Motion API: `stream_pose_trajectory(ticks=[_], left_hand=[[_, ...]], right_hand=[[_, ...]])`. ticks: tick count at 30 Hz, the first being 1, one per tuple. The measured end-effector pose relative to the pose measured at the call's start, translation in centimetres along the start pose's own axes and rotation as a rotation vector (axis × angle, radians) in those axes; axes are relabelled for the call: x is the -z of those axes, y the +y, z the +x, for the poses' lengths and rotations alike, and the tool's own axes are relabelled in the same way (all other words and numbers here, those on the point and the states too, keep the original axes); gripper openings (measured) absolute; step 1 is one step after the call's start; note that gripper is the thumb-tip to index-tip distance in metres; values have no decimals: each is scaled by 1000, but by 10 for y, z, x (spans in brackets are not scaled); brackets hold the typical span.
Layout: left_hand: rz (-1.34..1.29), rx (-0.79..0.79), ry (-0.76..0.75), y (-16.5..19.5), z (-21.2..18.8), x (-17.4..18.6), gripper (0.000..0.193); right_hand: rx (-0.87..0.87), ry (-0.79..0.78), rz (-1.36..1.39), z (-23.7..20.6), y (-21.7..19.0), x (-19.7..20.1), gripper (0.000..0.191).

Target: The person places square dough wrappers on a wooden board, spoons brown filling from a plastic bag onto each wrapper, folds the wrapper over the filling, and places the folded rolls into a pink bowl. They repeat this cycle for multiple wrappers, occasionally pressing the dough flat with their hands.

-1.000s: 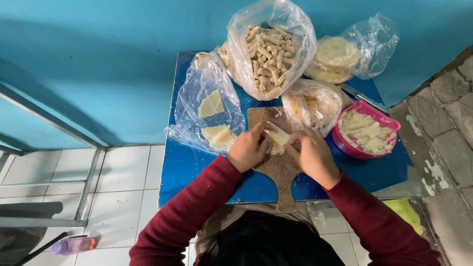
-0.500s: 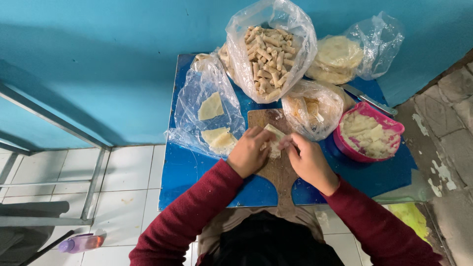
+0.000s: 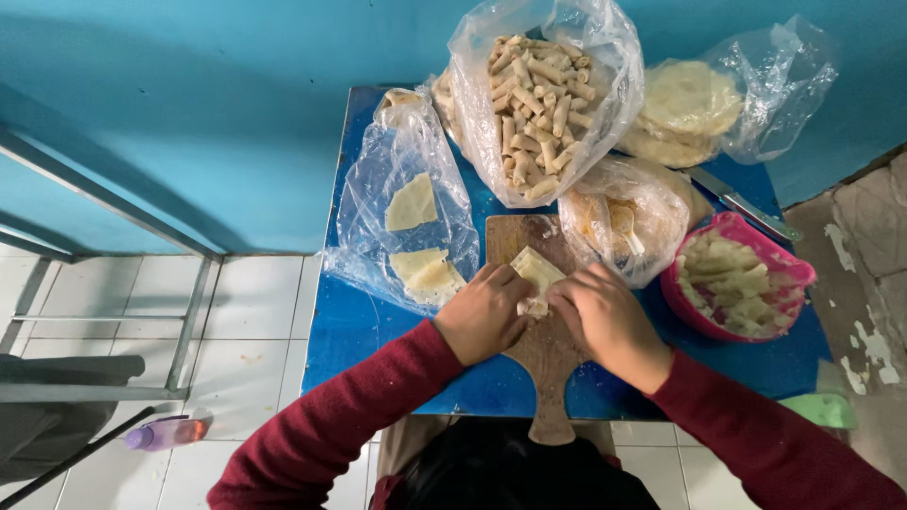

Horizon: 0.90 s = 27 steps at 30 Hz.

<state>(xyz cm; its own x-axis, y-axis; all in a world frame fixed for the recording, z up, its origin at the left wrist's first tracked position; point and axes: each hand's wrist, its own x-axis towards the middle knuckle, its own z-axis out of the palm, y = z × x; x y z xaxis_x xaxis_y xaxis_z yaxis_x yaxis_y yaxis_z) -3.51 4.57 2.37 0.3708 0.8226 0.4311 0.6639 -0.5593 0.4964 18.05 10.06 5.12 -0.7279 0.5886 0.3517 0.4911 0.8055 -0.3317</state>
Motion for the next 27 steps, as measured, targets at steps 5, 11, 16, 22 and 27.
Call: stream_pose_trajectory(ticks=[5,11,16,22,27], left_hand=[[-3,17,-47,-2,2,1,31],[-178,92,-161,-4,7,12,38],[-132,123,-76,-1,11,7,22],[-123,152,-13,-2,11,-1,14],[-189,236,7,-6,15,-1,13]], right_hand=[[194,-102,-151,-1,8,7,25],[162,-116,-102,6,4,6,9],[6,-42,115,16,3,13,6],[-44,-144,22,21,0,12,8],[-66,-76,49,28,-1,9,12]])
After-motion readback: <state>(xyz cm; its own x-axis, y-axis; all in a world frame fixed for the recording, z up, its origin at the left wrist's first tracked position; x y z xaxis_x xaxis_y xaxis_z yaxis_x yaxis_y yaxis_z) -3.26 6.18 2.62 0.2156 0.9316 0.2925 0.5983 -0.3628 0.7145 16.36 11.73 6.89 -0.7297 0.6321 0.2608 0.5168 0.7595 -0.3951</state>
